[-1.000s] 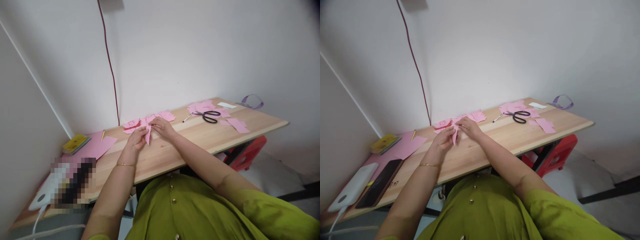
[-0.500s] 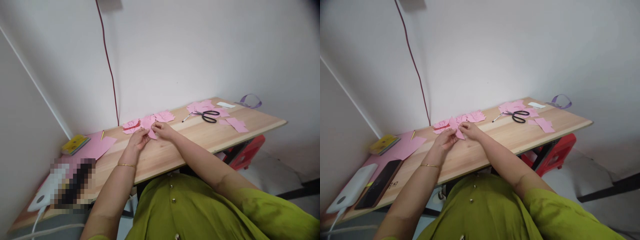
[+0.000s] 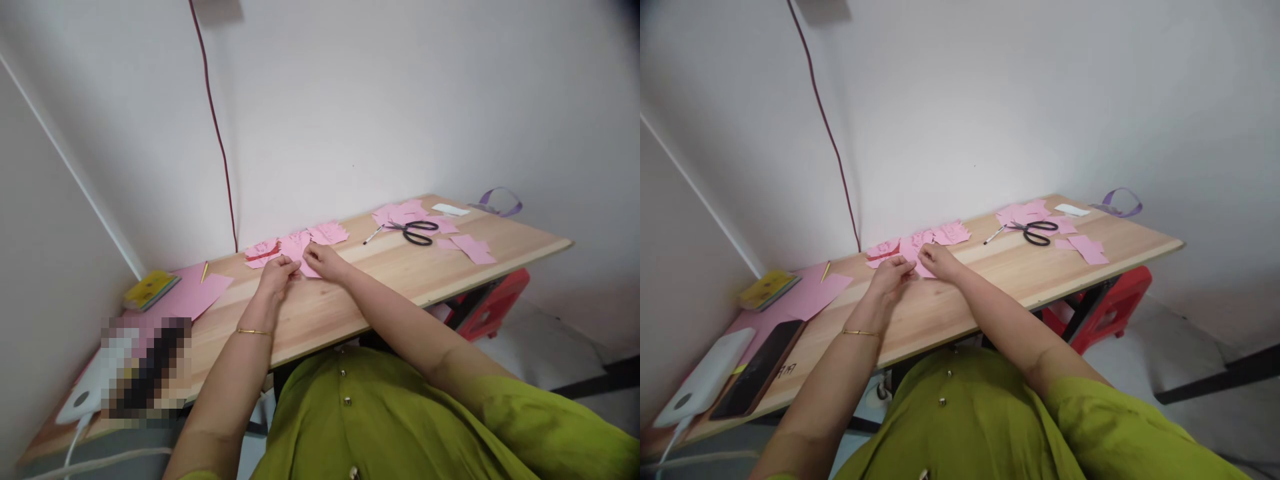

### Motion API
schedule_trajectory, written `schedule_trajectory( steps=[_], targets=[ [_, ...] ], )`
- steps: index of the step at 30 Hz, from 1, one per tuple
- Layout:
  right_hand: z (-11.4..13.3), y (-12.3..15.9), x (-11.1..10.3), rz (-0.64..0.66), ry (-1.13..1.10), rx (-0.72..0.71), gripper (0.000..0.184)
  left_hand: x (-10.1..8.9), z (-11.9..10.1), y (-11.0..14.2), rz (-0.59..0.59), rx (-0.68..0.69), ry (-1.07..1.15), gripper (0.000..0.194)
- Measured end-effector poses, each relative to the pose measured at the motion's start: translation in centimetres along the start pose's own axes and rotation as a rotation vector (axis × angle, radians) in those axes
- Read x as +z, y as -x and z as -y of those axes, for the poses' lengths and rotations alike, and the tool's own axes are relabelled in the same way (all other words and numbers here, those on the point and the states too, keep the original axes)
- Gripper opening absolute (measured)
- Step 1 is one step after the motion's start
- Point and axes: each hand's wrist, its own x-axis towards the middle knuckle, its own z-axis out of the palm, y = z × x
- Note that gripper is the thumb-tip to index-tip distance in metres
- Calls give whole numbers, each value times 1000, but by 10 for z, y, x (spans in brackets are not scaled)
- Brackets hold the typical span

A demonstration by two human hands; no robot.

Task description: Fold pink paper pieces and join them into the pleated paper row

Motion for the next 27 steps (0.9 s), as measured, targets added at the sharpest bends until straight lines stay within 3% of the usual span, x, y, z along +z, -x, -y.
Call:
schedule_trajectory(
  steps=[9,18,27],
  targets=[
    [-1,1,-2,84,49,-60,19,3,3,-1,-61,9,-8,29],
    [1,1,-4,86,-129,54,21,0,4,-3,-42,49,-12,28],
    [1,2,-6,97,-128,35,18,2,-2,1,-47,-16,-18,33]
  ],
)
